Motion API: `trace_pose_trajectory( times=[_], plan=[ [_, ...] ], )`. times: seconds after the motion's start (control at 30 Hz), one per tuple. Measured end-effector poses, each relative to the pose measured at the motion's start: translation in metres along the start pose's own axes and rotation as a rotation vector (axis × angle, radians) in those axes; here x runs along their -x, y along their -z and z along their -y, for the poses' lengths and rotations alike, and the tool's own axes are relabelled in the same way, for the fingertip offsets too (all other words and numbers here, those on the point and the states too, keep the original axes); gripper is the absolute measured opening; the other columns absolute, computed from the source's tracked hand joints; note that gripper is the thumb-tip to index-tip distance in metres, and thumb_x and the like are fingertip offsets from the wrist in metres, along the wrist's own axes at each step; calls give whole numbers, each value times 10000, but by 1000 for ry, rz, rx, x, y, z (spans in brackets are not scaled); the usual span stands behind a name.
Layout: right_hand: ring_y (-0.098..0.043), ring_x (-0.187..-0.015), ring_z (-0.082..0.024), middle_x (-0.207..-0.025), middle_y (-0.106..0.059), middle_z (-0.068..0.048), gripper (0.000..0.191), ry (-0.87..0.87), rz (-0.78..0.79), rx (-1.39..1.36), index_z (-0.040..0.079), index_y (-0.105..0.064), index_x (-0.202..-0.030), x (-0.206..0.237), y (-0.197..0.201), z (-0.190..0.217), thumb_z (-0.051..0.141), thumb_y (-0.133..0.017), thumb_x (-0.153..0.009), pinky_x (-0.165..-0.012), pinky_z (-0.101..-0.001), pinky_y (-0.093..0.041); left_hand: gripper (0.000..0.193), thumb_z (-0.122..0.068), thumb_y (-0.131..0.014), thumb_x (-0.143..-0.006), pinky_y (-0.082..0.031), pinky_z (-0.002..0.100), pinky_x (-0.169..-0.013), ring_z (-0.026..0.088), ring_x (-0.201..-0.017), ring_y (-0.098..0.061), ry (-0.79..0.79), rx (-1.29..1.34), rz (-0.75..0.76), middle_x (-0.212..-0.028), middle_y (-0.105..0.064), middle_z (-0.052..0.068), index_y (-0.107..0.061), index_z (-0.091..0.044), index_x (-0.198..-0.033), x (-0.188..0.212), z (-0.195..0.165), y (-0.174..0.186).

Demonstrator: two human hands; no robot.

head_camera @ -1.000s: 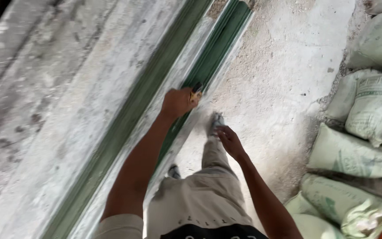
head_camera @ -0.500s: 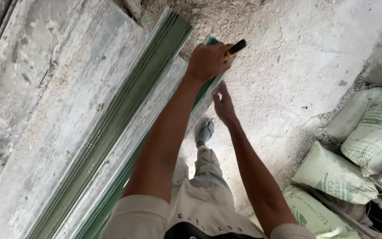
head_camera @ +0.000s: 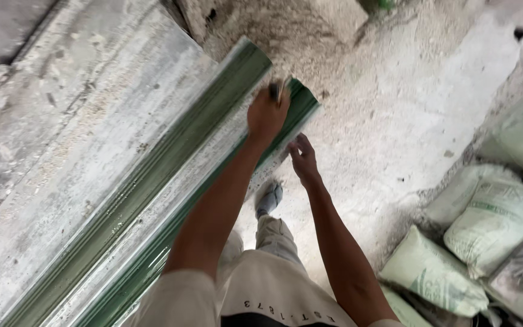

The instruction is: The person brushes a green coating onto long plaster mold strips laid on a workbench, then mixes and kneads plaster in a large bowl, scraping dried plaster from a container into it. They carry the bowl across the workshop and finish by scraping a tool over a pink cup of liquid.

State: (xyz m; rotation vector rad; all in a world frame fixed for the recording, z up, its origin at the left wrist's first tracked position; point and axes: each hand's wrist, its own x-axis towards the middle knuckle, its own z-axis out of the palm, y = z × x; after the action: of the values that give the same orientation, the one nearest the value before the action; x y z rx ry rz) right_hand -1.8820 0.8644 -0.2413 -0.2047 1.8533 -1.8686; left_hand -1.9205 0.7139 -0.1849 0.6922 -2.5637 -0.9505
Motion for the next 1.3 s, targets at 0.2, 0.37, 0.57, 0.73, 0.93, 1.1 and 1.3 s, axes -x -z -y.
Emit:
trace_pose_trajectory(
  times=[0.2, 0.37, 0.57, 0.73, 0.93, 1.1, 1.3],
  plan=[
    [-636, -1199, -226, -1335, -631, -135, 553, -96, -44, 219, 37, -423, -1496, -1, 4, -12, 261, -604, -1023, -966, -349, -537, 316, -312, -646, -943, -559, 485, -653, 338, -792, -723, -25, -43, -163, -1043, -751, 111, -706, -178, -1223, 112, 81, 64],
    [-494, -1345, -399, -1477, -520, -246, 596, 407, -236, 932, -4, -390, -1549, 32, -14, -22, 256, -647, -1079, -1100, -560, -362, 333, -326, -680, -929, -534, 481, -759, 283, -791, -736, 224, -16, -114, -1089, -735, 47, -681, -218, -1243, 202, 145, 133],
    [-419, -1397, -390, -1539, -407, -246, 597, 517, 149, 748, -18, -328, -1570, 143, -109, -30, 286, -514, -1091, -1107, -503, -394, 393, -273, -671, -905, -491, 511, -844, 253, -853, -727, 432, -89, -172, -1086, -735, -16, -633, -275, -1296, 363, 240, 253],
    [-476, -1399, -346, -1527, -436, -213, 513, 671, 547, 724, 17, -399, -1537, 257, -267, -65, 300, -498, -1121, -1132, -489, -424, 383, -298, -682, -896, -481, 583, -831, 237, -895, -729, 546, -250, -233, -1059, -722, -15, -620, -317, -1273, 517, 331, 369],
    [-616, -1203, -271, -1418, -571, -158, 408, 614, 864, 624, 56, -540, -1415, 430, -456, -96, 271, -545, -1068, -996, -388, -510, 371, -312, -658, -952, -458, 643, -925, 237, -919, -736, 703, -307, -219, -1070, -719, -20, -600, -345, -1317, 671, 421, 492],
    [-642, -1194, -260, -1352, -631, -125, 321, 631, 1093, 632, 57, -607, -1344, 542, -570, -117, 211, -536, -1071, -1002, -366, -516, 434, -341, -688, -910, -459, 642, -915, 217, -974, -726, 728, -444, -271, -1125, -719, -29, -588, -389, -1330, 778, 497, 578],
    [-635, -1249, -246, -1333, -664, -122, 327, 491, 1216, 680, 57, -592, -1352, 635, -673, -166, 196, -537, -1060, -1017, -370, -505, 489, -370, -697, -906, -410, 667, -1014, 220, -1047, -701, 847, -553, -287, -1277, -673, -89, -556, -429, -1370, 921, 581, 676]
  ],
)
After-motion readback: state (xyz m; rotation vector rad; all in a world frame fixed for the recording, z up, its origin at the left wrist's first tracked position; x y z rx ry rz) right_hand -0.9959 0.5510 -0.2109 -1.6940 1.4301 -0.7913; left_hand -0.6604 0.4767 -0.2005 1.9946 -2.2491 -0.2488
